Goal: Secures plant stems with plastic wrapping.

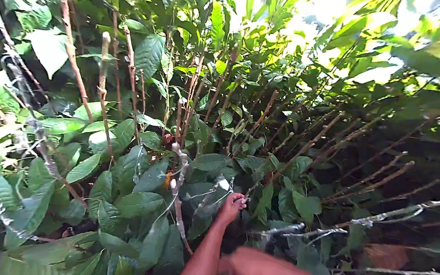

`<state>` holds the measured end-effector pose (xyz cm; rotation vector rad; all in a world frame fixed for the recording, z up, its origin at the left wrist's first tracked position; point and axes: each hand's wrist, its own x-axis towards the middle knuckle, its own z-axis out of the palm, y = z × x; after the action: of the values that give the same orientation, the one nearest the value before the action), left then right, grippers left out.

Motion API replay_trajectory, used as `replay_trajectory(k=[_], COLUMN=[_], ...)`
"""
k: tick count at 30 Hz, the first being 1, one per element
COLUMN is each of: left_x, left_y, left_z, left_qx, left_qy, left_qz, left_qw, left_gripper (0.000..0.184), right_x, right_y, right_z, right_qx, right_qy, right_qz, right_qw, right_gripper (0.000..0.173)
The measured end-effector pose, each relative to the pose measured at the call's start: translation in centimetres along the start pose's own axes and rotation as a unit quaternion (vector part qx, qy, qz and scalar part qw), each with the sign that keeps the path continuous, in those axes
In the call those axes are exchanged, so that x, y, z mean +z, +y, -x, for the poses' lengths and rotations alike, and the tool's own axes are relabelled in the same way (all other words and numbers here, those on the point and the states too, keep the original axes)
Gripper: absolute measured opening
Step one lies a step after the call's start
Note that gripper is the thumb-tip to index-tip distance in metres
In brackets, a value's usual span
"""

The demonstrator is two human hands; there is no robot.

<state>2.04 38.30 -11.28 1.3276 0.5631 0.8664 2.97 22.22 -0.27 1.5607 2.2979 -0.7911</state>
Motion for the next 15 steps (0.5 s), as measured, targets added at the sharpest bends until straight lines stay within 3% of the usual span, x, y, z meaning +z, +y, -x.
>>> replay_trajectory(k=[2, 4, 8, 11, 13, 15], left_x=[0.7, 0.8, 1.1, 1.2, 1.1, 0.9], left_y=[-0.6, -0.7, -2.0, -2.5, -2.6, -2.6], left_z=[0.7, 1.5, 0.8, 1.1, 1.2, 1.0], left_qx=[0.028, 0.028, 0.023, 0.092, 0.123, 0.099], left_qy=[0.0, 0.0, 0.021, -0.019, -0.046, -0.056], left_qz=[0.008, -0.022, 0.013, 0.029, 0.017, 0.004], left_qw=[1.0, 0.999, 0.999, 0.995, 0.991, 0.993], left_gripper=[0.025, 0.026, 0.022, 0.017, 0.034, 0.049], right_x=[-4.7, -7.3, -6.7, -6.5, -6.5, -6.3], right_y=[2.4, 6.0, 12.6, 14.3, 14.9, 15.5], right_z=[-1.0, -1.0, -0.8, -0.7, -0.6, -0.6], right_qx=[0.067, 0.161, 0.313, 0.328, 0.316, 0.308], right_qy=[0.024, 0.033, 0.152, 0.259, 0.314, 0.353], right_qz=[-0.018, -0.068, -0.21, -0.32, -0.362, -0.401], right_qw=[0.997, 0.984, 0.914, 0.851, 0.819, 0.787], right_gripper=[0.021, 0.022, 0.032, 0.027, 0.023, 0.024])
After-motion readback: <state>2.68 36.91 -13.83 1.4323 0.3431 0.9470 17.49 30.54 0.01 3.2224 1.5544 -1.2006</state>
